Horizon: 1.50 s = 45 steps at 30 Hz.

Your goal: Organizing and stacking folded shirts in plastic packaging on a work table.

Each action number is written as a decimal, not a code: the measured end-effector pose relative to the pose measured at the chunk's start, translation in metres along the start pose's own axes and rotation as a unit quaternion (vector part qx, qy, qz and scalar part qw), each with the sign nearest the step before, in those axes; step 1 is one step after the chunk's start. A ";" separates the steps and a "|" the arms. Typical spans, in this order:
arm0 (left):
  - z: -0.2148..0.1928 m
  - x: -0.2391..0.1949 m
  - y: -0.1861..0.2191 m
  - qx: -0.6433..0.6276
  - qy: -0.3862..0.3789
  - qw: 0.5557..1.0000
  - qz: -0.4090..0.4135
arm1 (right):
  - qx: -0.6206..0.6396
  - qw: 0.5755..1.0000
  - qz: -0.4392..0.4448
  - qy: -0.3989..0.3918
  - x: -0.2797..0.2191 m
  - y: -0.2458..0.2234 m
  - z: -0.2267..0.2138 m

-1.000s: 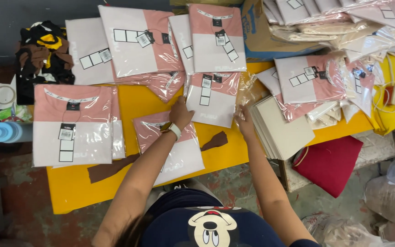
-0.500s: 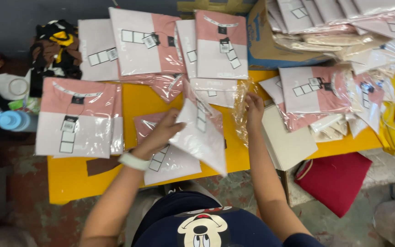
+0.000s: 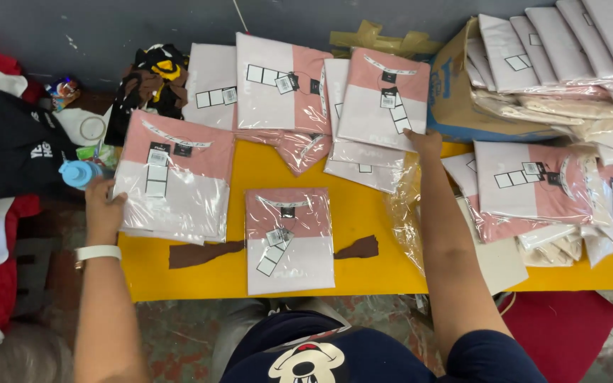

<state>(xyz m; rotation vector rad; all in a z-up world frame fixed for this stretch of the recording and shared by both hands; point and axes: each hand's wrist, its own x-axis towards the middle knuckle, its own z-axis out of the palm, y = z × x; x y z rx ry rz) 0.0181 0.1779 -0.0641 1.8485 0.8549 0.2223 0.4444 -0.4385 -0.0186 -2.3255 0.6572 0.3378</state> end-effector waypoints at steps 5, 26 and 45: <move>0.029 0.016 -0.043 0.111 0.016 0.989 0.095 | 0.259 0.963 -0.001 -0.071 -0.053 -0.014 -0.028; -0.029 0.029 0.146 -0.117 -0.178 0.973 -0.090 | 0.524 0.825 0.200 -0.071 -0.093 -0.013 0.072; 0.024 0.002 0.159 0.061 -0.034 0.988 0.134 | 0.566 0.782 -0.134 -0.224 -0.193 0.014 0.093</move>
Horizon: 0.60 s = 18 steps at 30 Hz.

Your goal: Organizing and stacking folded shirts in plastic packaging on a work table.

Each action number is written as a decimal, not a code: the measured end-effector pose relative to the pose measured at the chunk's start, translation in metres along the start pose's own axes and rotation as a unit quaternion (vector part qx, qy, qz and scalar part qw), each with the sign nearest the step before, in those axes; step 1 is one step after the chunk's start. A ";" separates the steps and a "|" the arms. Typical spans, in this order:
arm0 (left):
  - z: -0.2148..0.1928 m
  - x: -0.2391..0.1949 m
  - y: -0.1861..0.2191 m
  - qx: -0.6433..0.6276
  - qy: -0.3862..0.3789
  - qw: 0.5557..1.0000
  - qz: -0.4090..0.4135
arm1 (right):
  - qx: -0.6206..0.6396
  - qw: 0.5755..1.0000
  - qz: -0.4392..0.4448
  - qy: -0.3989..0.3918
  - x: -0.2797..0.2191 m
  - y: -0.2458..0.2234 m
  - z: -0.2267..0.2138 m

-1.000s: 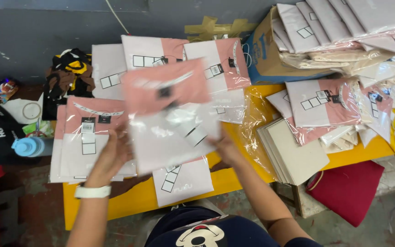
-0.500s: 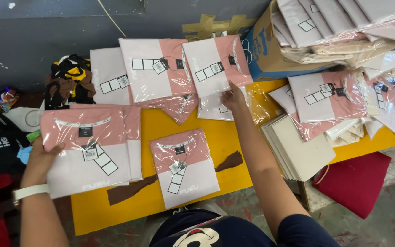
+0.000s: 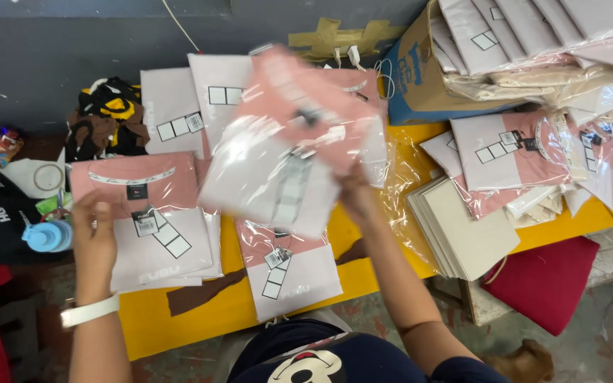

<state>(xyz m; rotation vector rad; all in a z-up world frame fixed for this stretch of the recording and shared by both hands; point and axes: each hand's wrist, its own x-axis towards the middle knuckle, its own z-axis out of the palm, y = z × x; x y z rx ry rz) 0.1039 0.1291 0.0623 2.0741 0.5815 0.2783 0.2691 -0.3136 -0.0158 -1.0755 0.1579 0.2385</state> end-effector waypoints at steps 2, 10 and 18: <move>-0.005 -0.003 0.043 -0.161 -0.152 0.964 -0.147 | 0.004 0.996 0.087 -0.035 -0.018 0.037 0.035; -0.047 -0.004 -0.029 -0.212 -0.070 0.970 -0.101 | -0.458 0.866 0.042 -0.194 -0.009 0.001 0.087; -0.024 0.006 -0.127 -0.014 0.053 0.998 -0.036 | -0.824 0.558 0.047 -0.085 0.042 0.018 -0.069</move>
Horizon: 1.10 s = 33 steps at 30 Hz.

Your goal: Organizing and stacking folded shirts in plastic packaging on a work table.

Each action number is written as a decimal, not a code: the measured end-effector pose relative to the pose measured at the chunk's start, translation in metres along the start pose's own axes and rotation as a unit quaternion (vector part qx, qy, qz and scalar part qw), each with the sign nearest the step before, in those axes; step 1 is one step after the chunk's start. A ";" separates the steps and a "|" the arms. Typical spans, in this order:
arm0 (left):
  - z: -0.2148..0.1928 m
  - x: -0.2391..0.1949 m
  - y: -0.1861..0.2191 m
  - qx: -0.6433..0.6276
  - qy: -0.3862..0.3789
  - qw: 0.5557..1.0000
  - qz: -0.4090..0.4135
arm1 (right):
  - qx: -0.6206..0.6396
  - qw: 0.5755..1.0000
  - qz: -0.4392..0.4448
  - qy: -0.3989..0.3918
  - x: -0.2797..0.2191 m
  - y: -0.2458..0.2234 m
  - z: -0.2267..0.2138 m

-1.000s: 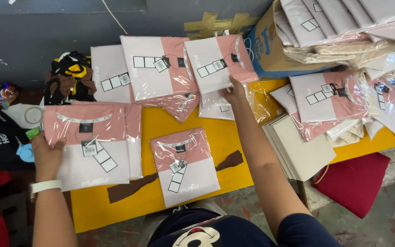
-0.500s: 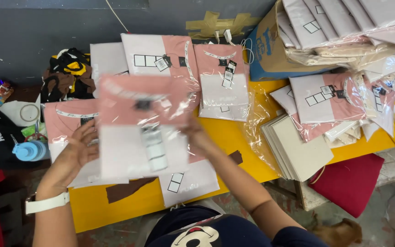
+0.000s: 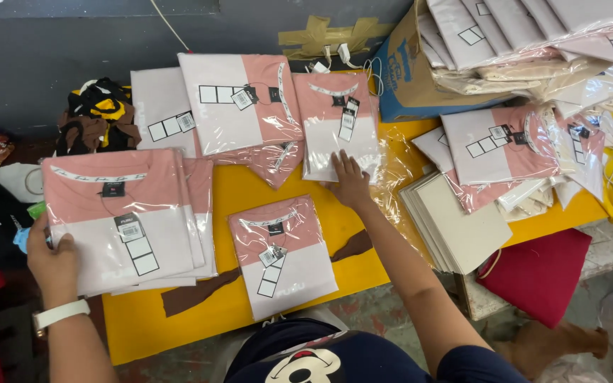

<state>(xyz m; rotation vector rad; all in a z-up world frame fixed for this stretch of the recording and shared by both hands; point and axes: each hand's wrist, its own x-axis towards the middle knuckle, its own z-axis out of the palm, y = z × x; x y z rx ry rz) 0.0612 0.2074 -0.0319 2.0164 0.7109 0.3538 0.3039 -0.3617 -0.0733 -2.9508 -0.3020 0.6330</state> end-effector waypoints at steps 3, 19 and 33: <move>0.012 -0.011 0.004 0.052 0.057 0.997 0.022 | 0.055 0.998 0.004 0.003 -0.025 0.002 -0.013; 0.017 -0.022 0.061 0.107 -0.053 0.991 -0.058 | 0.120 0.960 0.252 0.027 0.095 0.059 -0.076; 0.277 -0.104 0.182 -0.157 -0.242 0.954 0.081 | 0.519 0.817 -0.176 0.177 -0.038 0.035 -0.137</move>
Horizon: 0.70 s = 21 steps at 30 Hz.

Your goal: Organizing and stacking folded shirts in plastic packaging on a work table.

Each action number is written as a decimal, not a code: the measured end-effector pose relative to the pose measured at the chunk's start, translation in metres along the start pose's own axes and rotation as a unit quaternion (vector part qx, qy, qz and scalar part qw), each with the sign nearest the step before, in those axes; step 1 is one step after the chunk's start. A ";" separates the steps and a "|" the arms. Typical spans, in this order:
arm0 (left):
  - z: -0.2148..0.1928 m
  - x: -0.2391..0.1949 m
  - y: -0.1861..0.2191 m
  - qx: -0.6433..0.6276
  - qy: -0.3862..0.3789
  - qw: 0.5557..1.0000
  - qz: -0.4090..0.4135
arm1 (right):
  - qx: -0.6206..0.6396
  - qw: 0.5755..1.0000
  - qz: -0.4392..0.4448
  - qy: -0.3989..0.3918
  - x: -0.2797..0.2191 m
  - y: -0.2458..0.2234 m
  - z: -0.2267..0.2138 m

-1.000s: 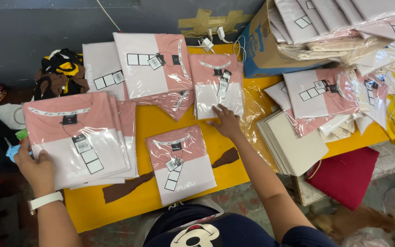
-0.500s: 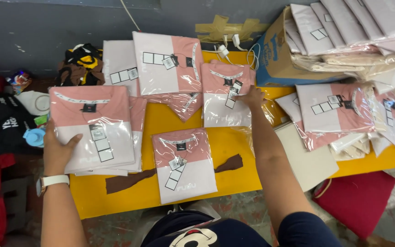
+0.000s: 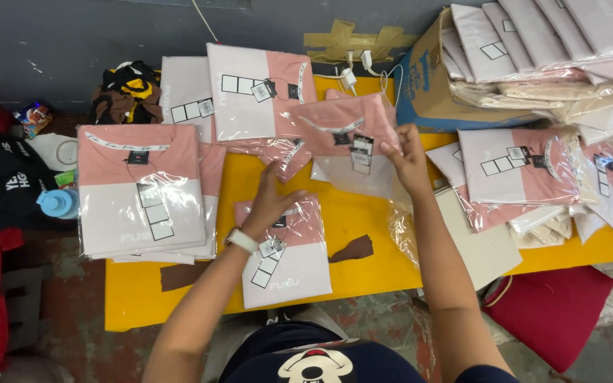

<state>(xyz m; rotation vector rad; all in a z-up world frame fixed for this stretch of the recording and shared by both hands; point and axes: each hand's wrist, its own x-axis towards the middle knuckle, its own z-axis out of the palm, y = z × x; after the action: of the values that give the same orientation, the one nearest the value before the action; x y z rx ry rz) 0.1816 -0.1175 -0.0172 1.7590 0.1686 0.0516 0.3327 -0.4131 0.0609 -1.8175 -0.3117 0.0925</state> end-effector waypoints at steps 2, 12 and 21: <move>0.018 0.014 -0.002 -0.062 -0.005 0.998 -0.008 | 0.055 0.998 0.011 -0.019 -0.016 -0.016 0.014; -0.167 -0.072 0.083 -0.151 0.156 0.974 -0.062 | 0.214 0.946 0.229 -0.086 -0.127 0.060 0.128; -0.344 -0.091 -0.031 0.060 0.264 0.962 -0.042 | -0.250 0.898 0.362 -0.015 -0.155 0.095 0.162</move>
<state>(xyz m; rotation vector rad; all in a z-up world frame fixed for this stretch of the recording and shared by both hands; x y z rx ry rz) 0.0454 0.2097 0.0244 1.8230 0.6453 0.4610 0.1623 -0.3238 -0.0894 -2.3648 0.3768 0.6071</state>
